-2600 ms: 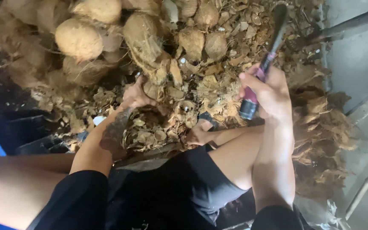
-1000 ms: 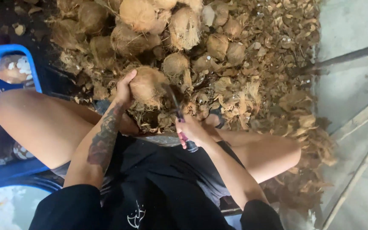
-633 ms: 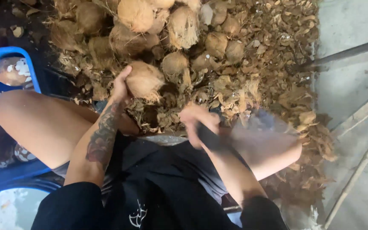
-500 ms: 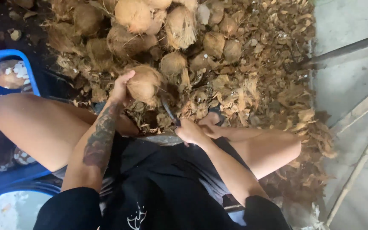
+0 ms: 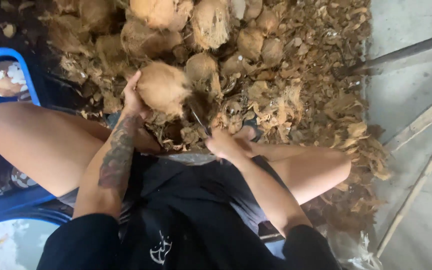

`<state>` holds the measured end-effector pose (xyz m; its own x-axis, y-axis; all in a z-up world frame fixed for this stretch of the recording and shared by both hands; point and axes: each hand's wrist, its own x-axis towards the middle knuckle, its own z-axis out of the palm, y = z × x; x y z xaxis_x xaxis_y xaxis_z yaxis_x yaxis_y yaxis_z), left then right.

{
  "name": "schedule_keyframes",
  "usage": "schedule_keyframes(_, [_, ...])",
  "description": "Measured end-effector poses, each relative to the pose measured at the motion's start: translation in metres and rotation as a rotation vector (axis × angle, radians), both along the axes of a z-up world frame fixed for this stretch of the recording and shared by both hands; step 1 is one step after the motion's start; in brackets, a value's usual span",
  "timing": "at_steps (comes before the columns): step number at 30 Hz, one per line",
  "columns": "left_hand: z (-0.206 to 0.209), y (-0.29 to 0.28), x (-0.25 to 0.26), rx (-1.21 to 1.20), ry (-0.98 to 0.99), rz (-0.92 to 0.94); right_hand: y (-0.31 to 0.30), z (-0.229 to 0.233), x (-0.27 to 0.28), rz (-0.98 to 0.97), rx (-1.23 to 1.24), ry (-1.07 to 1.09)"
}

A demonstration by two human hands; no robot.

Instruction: The person sits on the ground and uses a knife to peel the husk off coconuts. They rotate the coconut in their hands to remove the fibrous outer layer and place the peeled coconuts into a blue bin.

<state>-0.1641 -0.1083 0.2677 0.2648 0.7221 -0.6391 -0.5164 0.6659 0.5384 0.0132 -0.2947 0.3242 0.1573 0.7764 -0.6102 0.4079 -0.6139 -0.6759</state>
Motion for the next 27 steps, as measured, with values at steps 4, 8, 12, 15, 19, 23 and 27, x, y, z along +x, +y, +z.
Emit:
schedule_keyframes(4, [-0.036, 0.021, -0.015, -0.038, -0.080, 0.057, -0.024, -0.047, 0.002, -0.142, -0.271, 0.097])
schedule_keyframes(8, [-0.059, 0.031, -0.019, 0.083, -0.152, 0.081, 0.000, 0.099, -0.009, -0.140, 0.146, 0.224])
schedule_keyframes(12, [-0.100, 0.031, -0.028, 0.102, -0.095, -0.017, 0.002, 0.097, -0.004, 0.023, 1.116, 0.491])
schedule_keyframes(15, [-0.102, 0.023, -0.021, 0.102, -0.172, 0.048, 0.001, 0.016, -0.002, -0.147, 1.466, 0.383])
schedule_keyframes(19, [-0.073, 0.026, -0.014, -0.019, -0.240, 0.154, -0.022, -0.111, 0.013, -0.077, 0.254, 0.098])
schedule_keyframes(23, [-0.046, 0.031, -0.027, -0.065, -0.328, 0.223, -0.031, -0.140, 0.007, -0.408, -0.236, 0.242])
schedule_keyframes(27, [-0.003, 0.033, -0.017, -0.076, -0.283, 0.141, 0.020, -0.077, 0.025, -0.097, -0.122, 0.002])
